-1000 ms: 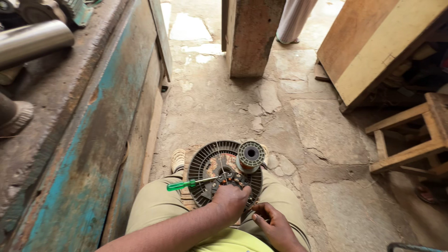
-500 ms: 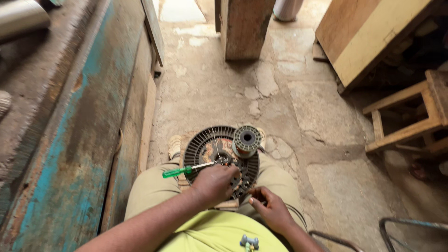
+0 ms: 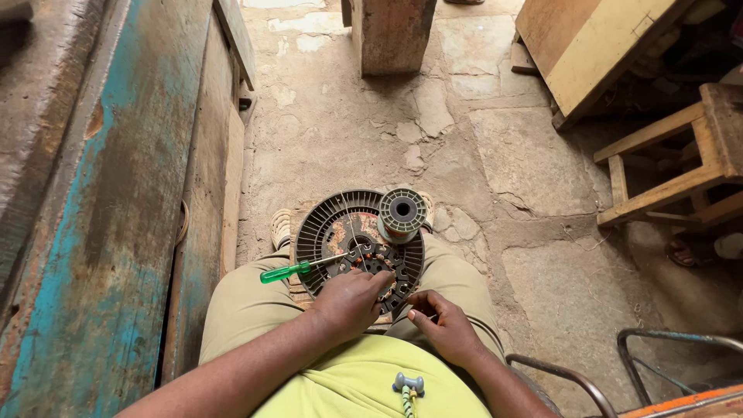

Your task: The person is repairing an electric motor stator by winding copper wire into the slots. They use a green screwdriver to adjust the wire placement and ensure it is properly seated within the stator assembly.

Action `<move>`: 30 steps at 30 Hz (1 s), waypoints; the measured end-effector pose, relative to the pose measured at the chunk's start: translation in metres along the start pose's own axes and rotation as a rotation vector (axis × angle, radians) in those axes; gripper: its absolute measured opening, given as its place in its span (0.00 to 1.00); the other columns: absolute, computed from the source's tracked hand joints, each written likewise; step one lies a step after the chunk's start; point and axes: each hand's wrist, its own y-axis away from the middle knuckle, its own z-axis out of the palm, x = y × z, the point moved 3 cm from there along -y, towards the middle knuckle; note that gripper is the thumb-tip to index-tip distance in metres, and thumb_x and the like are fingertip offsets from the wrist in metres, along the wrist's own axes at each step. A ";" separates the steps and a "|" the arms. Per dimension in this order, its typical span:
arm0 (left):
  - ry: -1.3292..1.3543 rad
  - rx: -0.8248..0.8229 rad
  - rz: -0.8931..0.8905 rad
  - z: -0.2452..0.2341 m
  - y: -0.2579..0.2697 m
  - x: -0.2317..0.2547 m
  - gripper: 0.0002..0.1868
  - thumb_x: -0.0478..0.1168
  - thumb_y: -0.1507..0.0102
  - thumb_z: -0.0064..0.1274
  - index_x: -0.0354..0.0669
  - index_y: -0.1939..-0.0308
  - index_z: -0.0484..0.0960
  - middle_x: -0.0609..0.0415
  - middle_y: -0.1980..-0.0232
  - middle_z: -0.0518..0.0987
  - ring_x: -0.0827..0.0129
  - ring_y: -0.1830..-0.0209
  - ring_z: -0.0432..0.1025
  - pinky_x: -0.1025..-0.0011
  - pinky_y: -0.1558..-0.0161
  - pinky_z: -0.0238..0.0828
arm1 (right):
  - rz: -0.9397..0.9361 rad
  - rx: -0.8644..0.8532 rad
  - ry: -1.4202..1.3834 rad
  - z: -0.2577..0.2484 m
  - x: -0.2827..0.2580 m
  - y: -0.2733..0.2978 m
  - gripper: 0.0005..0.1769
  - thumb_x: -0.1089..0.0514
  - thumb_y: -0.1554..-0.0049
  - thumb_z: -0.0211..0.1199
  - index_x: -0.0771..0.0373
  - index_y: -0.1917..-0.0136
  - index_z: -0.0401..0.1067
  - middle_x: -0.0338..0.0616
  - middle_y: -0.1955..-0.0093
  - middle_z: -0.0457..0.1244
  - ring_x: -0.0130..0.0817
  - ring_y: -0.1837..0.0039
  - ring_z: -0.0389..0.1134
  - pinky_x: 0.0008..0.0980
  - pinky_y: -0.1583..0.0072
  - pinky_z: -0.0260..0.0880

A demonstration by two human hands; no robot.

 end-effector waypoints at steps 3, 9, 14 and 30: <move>0.045 0.046 -0.030 0.005 -0.002 -0.003 0.22 0.37 0.43 0.58 0.45 0.45 0.74 0.45 0.60 0.82 0.49 0.54 0.76 0.53 0.53 0.73 | 0.021 0.008 0.028 0.000 0.007 -0.001 0.18 0.55 0.42 0.65 0.63 0.40 0.74 0.41 0.54 0.71 0.27 0.52 0.69 0.29 0.47 0.72; 0.051 0.072 -0.055 0.009 -0.003 -0.001 0.16 0.32 0.40 0.53 0.46 0.49 0.77 0.44 0.63 0.82 0.46 0.58 0.77 0.50 0.55 0.73 | -0.038 -0.004 -0.078 0.004 0.025 -0.009 0.18 0.57 0.43 0.66 0.64 0.41 0.74 0.42 0.52 0.72 0.27 0.49 0.71 0.29 0.44 0.72; 0.026 0.042 0.047 0.009 -0.005 0.000 0.17 0.29 0.42 0.53 0.44 0.49 0.76 0.45 0.64 0.81 0.47 0.58 0.77 0.50 0.55 0.73 | -0.011 -0.015 -0.166 0.006 0.051 -0.017 0.18 0.58 0.44 0.67 0.65 0.40 0.74 0.44 0.50 0.72 0.29 0.47 0.70 0.31 0.42 0.71; -0.003 0.003 0.138 -0.005 0.001 -0.003 0.15 0.34 0.41 0.58 0.43 0.51 0.74 0.47 0.66 0.80 0.49 0.60 0.77 0.51 0.60 0.75 | 0.070 -0.012 -0.057 0.008 0.059 -0.027 0.19 0.54 0.43 0.66 0.63 0.40 0.75 0.43 0.49 0.71 0.29 0.45 0.74 0.32 0.39 0.73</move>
